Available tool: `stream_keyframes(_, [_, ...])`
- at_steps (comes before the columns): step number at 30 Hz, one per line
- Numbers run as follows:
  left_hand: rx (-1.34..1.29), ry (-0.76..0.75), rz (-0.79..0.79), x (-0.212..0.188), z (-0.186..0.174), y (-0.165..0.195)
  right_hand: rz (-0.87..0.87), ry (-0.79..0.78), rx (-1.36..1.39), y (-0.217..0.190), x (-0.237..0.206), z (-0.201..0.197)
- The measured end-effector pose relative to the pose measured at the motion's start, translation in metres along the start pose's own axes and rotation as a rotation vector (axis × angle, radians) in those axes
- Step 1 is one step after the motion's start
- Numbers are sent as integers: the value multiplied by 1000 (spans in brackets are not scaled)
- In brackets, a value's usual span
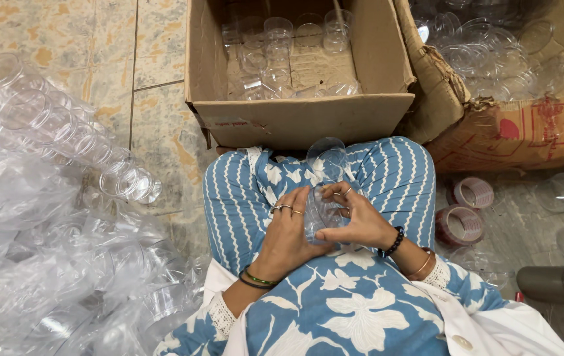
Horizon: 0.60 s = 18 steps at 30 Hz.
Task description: The person sits on the floor and stacks clear plastic cups into tall sleeves, then places the finished stacks into cardboard boxes. They repeatedly pick loose cups from a pile on the floor, align and nest them together, and set completed stacks into the box in front of them.
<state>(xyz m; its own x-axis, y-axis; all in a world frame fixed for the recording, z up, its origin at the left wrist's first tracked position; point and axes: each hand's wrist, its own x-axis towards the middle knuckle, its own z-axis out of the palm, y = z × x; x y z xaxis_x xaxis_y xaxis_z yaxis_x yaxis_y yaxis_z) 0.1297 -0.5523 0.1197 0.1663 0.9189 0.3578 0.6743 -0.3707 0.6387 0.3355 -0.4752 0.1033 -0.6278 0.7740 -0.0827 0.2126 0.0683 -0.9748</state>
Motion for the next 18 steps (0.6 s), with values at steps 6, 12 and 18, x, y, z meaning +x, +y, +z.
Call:
stream_keyframes(6, [17,-33,0,1,-5,-6,44,-46,189,12,4,2])
stream_keyframes(12, [32,-61,-11,0,-8,-4,66,-49,161,12,3,5])
stream_keyframes(18, [55,-32,69,3,-5,-4,70,13,19,9,6,22])
